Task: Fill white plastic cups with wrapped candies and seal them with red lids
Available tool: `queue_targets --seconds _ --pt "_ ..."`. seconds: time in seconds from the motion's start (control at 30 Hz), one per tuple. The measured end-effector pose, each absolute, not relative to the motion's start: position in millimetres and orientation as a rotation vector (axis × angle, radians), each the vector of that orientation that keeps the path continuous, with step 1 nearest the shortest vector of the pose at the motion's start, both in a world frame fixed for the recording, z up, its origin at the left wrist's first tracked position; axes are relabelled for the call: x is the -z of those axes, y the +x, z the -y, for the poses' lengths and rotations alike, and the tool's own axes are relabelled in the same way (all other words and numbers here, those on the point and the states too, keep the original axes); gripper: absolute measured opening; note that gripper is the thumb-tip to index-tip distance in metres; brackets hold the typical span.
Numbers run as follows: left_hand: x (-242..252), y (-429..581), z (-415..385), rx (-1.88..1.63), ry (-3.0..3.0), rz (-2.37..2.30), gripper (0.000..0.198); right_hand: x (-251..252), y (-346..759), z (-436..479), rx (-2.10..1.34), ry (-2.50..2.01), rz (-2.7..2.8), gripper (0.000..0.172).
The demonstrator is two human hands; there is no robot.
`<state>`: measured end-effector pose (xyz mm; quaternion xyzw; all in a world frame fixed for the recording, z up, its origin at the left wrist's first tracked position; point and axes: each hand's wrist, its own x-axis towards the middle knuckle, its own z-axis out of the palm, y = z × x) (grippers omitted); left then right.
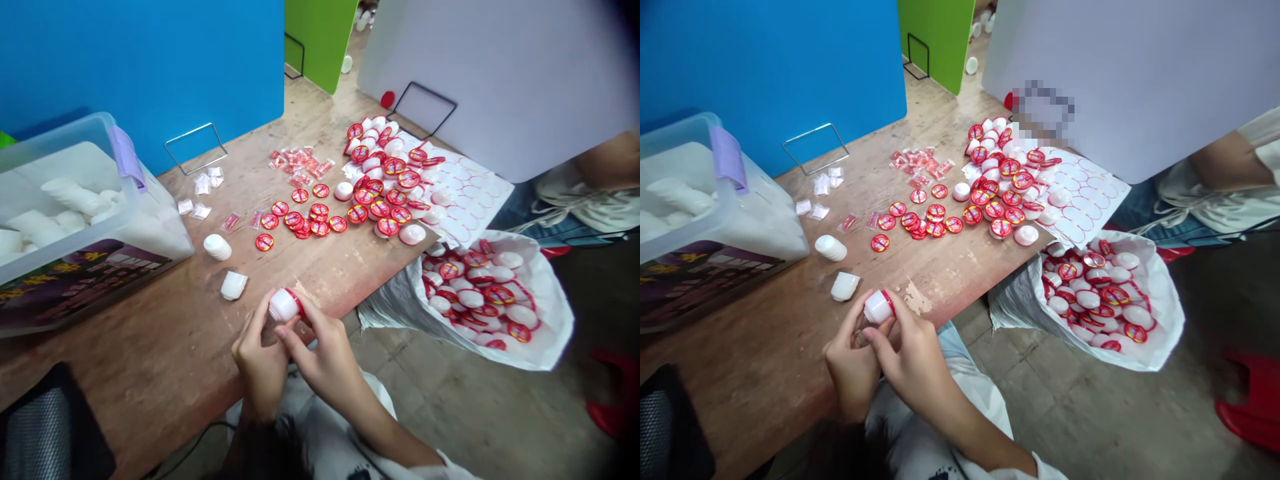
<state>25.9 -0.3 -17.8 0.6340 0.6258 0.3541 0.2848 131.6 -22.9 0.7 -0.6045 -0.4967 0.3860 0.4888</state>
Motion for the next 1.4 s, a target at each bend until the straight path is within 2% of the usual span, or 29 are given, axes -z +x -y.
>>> queue_targets --seconds 0.1,0.27,0.43,0.63,0.73,0.93,1.07,1.13,1.27,1.4 --pt "19 21 1 -0.972 1.738 -1.567 0.040 -4 126 25 -0.888 -1.468 1.186 0.041" --pt "14 21 1 -1.011 1.940 -1.483 0.046 -5 120 27 -0.729 -1.486 1.121 0.044" --pt "8 26 3 -1.127 2.103 -1.346 0.052 -2 112 25 -0.712 -1.476 0.935 0.039" --pt "9 30 3 -1.240 2.145 -1.274 0.046 -1 107 25 -0.859 -1.322 0.707 0.036" --pt "10 33 2 -1.251 2.140 -1.218 0.048 0 107 24 -0.924 -1.218 0.627 0.030" --pt "11 32 1 -1.180 2.124 -1.203 0.055 6 110 21 -0.935 -1.180 0.638 0.031" --pt "9 24 3 -1.022 1.822 -1.082 0.051 6 116 22 -0.971 -1.138 0.647 0.029" --pt "10 20 2 -1.075 1.553 -1.091 0.047 4 120 22 -1.074 -1.070 0.633 0.027" --pt "18 22 -1 -1.107 1.406 -1.136 0.066 0 125 14 -1.327 -0.900 0.468 0.022" --pt "26 34 1 -1.090 1.588 -1.269 0.073 -6 126 -3 -1.344 -0.731 0.347 0.017"
